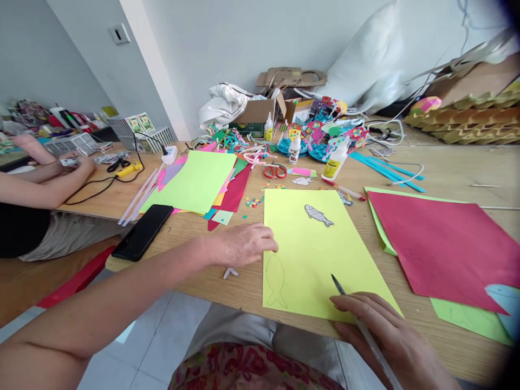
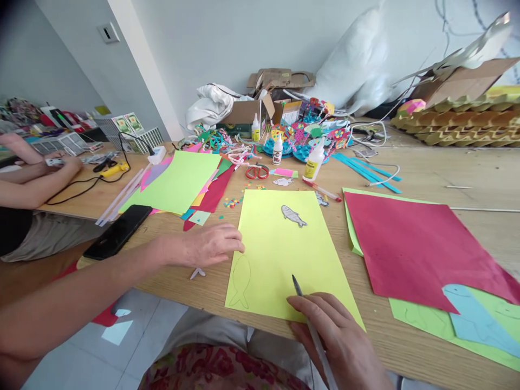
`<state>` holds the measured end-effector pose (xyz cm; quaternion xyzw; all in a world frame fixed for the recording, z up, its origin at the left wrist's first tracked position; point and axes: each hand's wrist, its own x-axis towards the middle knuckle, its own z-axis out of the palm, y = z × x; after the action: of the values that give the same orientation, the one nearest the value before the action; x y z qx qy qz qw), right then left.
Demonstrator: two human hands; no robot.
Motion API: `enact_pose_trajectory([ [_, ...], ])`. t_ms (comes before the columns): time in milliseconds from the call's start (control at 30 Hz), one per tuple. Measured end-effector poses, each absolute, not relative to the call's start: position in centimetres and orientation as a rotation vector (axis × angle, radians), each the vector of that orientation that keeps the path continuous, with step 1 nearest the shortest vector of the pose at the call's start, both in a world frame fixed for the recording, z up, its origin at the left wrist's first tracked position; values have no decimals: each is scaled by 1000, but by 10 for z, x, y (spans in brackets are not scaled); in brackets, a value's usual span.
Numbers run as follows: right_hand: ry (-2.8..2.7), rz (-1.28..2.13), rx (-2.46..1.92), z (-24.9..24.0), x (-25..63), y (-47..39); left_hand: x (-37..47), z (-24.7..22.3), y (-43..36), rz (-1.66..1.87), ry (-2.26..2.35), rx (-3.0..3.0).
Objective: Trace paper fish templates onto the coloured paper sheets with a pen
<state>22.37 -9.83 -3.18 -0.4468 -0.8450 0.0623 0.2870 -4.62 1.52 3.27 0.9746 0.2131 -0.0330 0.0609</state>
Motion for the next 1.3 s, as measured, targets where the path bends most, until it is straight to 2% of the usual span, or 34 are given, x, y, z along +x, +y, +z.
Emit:
enact_pose_trajectory([
  [133,-2268,76,-1195,-37,239,-95,-35,20,24,-46,525,2950],
  [400,-2189,-26,-1264,-23,254,-83,-38,25,29,-102,510,2893],
  [600,-2099,109,-1597,2,249,-23,-38,19,38,11,423,2880],
  [867,-2261,238,-1834,-5,233,69,-52,24,23,-30,442,2885],
  [1167,-2281,238,-1908,-11,229,82,-51,14,22,40,392,3032],
  [1300,-2240,249,-1937,-16,228,83,-48,13,34,175,536,2971],
])
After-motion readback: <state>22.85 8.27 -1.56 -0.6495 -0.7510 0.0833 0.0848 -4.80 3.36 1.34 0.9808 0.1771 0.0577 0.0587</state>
